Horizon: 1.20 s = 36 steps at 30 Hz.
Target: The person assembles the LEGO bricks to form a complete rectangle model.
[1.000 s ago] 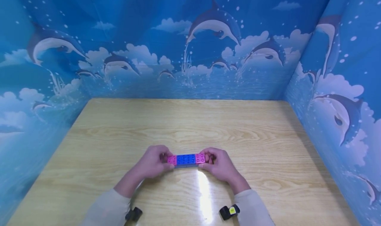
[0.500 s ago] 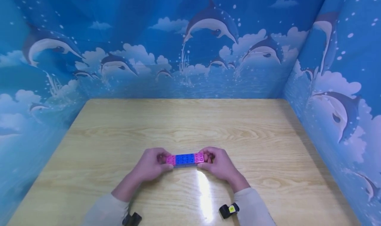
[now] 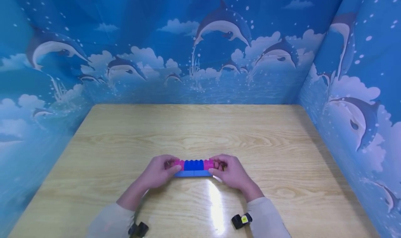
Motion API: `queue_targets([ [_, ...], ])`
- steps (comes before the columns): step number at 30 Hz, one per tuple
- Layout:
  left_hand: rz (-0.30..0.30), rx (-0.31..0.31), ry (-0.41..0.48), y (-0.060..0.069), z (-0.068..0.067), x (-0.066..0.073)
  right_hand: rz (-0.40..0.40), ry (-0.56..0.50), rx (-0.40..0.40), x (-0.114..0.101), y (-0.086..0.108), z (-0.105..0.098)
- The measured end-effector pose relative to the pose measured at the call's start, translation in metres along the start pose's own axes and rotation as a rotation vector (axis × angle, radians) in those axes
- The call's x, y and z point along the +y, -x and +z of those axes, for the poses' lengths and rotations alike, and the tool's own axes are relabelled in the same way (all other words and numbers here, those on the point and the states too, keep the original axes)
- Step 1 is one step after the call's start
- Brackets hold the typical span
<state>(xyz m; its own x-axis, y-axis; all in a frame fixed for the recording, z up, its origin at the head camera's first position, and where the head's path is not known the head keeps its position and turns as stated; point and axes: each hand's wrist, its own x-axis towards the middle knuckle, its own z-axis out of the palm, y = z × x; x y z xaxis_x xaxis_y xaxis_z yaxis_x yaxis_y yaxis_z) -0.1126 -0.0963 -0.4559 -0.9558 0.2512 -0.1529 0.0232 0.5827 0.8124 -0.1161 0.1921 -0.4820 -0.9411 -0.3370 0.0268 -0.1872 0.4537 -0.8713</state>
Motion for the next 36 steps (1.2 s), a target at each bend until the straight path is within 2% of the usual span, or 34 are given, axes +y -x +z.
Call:
queue_targets([
  [7,-0.016,0.038,-0.022,-0.0023,0.0007,0.0005,-0.014,0.022,0.017,-0.0001,-0.002,-0.0001],
  [13,-0.048,0.039,0.03,-0.0024,0.0015,-0.0017,0.03,0.084,0.042,-0.0019,-0.0034,0.0002],
  [21,-0.026,0.017,0.039,-0.0027,0.0005,-0.0054,0.037,0.114,0.051,-0.0016,-0.0033,0.001],
  [27,-0.024,0.03,0.012,-0.0037,0.0001,-0.0055,0.041,0.109,0.048,-0.0013,-0.0048,0.0026],
  [36,-0.028,0.045,0.025,-0.0034,0.0008,-0.0043,0.065,0.141,0.046,-0.005,-0.0064,0.0044],
])
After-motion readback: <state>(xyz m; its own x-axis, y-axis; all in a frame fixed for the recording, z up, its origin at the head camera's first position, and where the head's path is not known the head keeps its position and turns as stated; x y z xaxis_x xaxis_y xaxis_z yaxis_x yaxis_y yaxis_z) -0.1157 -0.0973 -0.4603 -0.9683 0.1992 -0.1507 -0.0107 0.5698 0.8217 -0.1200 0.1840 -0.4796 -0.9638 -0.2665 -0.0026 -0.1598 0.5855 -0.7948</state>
